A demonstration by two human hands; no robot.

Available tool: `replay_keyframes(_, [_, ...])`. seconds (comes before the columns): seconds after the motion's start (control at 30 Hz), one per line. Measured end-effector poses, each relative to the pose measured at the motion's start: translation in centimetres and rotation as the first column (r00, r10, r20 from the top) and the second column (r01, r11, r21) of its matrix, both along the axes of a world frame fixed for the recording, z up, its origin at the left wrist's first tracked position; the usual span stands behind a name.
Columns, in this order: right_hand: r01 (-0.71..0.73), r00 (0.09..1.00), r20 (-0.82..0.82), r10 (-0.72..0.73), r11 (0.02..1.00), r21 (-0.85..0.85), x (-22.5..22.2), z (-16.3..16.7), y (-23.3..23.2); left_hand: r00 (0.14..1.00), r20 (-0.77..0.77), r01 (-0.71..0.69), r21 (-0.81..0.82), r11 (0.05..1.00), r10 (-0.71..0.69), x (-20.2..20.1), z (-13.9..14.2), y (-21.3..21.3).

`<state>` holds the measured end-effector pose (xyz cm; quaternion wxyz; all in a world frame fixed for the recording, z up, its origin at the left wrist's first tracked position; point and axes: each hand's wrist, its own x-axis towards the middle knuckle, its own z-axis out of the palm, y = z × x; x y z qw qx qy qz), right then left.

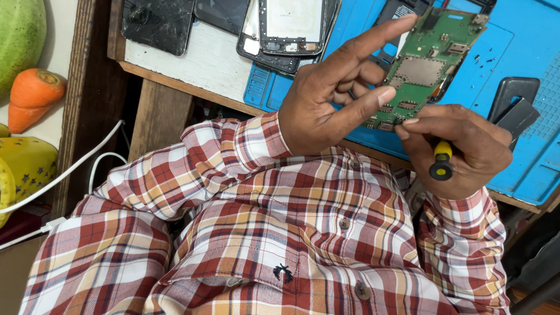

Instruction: The person holds a green circuit board and uses a yellow-handled screwdriver to probe and scrape various components and solder points. The person repeatedly turns the board over to access different sides while working at a cluttered workbench.

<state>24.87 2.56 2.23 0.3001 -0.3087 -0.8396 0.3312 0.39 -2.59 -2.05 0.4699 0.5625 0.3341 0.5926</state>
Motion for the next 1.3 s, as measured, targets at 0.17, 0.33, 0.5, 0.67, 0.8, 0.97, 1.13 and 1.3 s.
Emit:
replay_keyframes(0.17, [-0.002,1.000,-0.019,0.001,1.000,-0.022,0.0,-0.3,0.1,1.000,0.007,0.016,-0.066,0.998,-0.016,0.0,-0.1,0.1])
replay_keyframes(0.33, [0.083,0.994,0.068,-0.083,0.997,-0.004,-0.2,0.1,0.0,1.000,-0.016,0.020,-0.078,0.997,-0.022,-0.2,0.0,0.1])
replay_keyframes(0.5, [0.032,0.999,0.031,-0.032,0.999,0.007,-0.3,0.0,0.0,0.999,0.019,0.048,-0.089,0.995,-0.046,-0.2,-0.1,0.2])
replay_keyframes(0.67, [0.009,1.000,-0.016,-0.009,1.000,-0.011,-0.4,-0.1,0.1,0.998,0.018,0.054,-0.108,0.993,-0.052,-0.2,0.2,0.3])
replay_keyframes(0.8, [0.024,0.999,-0.046,-0.025,0.999,-0.035,-0.3,-0.2,0.0,0.996,0.044,0.079,-0.123,0.989,-0.074,-0.3,0.4,0.3])
replay_keyframes(0.97, [0.155,0.986,-0.040,-0.160,0.981,-0.115,-0.2,-0.6,-0.7,0.993,0.063,0.111,-0.209,0.972,-0.100,-0.4,0.9,0.3])
replay_keyframes(1.13, [0.205,0.979,-0.018,-0.205,0.969,0.140,-0.7,-0.7,-0.1,0.989,0.084,0.143,-0.265,0.954,-0.125,-0.1,2.9,0.9])
replay_keyframes(1.3, [0.259,0.937,-0.145,-0.317,0.911,-0.320,-1.4,-2.1,-0.1,0.975,0.188,0.177,-0.349,0.920,-0.116,0.2,3.9,1.4])
